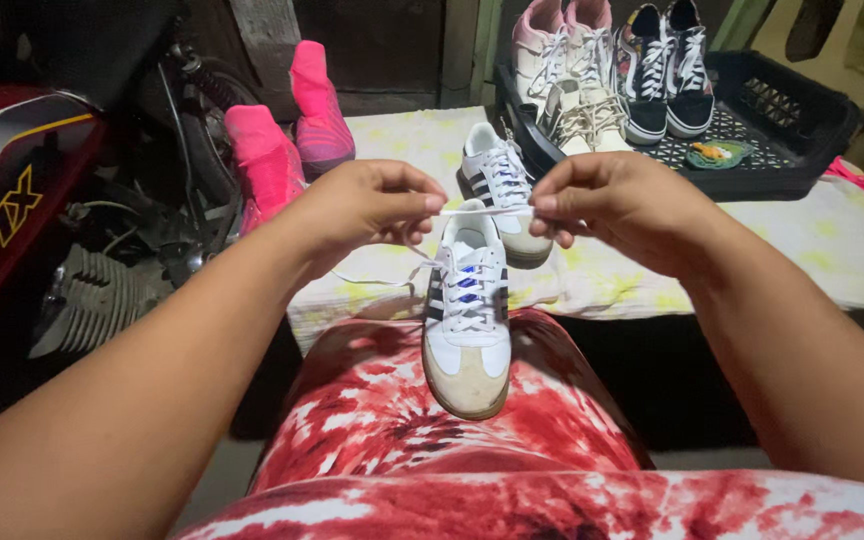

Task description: The person threads a white shoelace through the eyelets of a white sneaker resting on their lap, then ties the laces into a knot. They place the finished shoe into a black plastic crate with other shoes and briefly handle a pair of pink sneakers.

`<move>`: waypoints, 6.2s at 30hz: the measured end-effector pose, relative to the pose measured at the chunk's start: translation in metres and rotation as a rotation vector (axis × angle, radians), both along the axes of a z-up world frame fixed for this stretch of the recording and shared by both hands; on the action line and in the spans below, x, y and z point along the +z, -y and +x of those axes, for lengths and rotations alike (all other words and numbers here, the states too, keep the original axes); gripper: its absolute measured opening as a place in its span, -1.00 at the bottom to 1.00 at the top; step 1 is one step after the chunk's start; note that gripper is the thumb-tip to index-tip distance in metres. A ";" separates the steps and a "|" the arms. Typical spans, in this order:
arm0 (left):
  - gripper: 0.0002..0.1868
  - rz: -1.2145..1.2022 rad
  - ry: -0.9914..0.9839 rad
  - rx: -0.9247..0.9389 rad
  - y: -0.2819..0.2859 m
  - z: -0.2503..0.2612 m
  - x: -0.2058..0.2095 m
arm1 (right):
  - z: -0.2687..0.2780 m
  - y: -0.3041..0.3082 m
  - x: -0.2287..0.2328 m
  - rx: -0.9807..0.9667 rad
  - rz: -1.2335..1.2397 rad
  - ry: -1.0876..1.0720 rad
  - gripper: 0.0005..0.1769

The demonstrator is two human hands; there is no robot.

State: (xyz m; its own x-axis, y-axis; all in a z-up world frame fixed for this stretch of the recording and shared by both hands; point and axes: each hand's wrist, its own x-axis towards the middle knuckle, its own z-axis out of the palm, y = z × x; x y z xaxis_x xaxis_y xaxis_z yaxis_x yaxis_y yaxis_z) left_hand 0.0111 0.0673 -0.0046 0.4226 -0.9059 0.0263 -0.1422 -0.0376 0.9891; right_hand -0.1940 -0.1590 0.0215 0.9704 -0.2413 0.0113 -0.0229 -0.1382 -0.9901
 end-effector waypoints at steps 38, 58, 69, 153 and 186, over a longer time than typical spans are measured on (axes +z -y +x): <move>-0.75 0.159 -0.280 -0.152 0.036 -0.014 0.021 | 0.011 -0.048 0.000 -0.194 -0.967 0.509 -0.86; -0.80 0.287 0.377 0.290 0.063 -0.011 -0.071 | 0.043 -0.009 -0.081 -0.031 -0.595 -0.145 -0.63; -0.82 0.244 0.157 0.198 0.073 -0.025 -0.093 | 0.039 0.012 -0.109 -0.032 -0.149 -0.110 -0.71; -0.68 0.023 0.169 0.010 0.078 -0.008 -0.078 | -0.001 -0.003 0.063 -0.217 -0.152 0.711 -0.92; -0.84 -0.120 -0.195 0.223 0.054 0.033 -0.060 | 0.022 -0.008 0.040 -0.048 -0.532 0.456 -0.66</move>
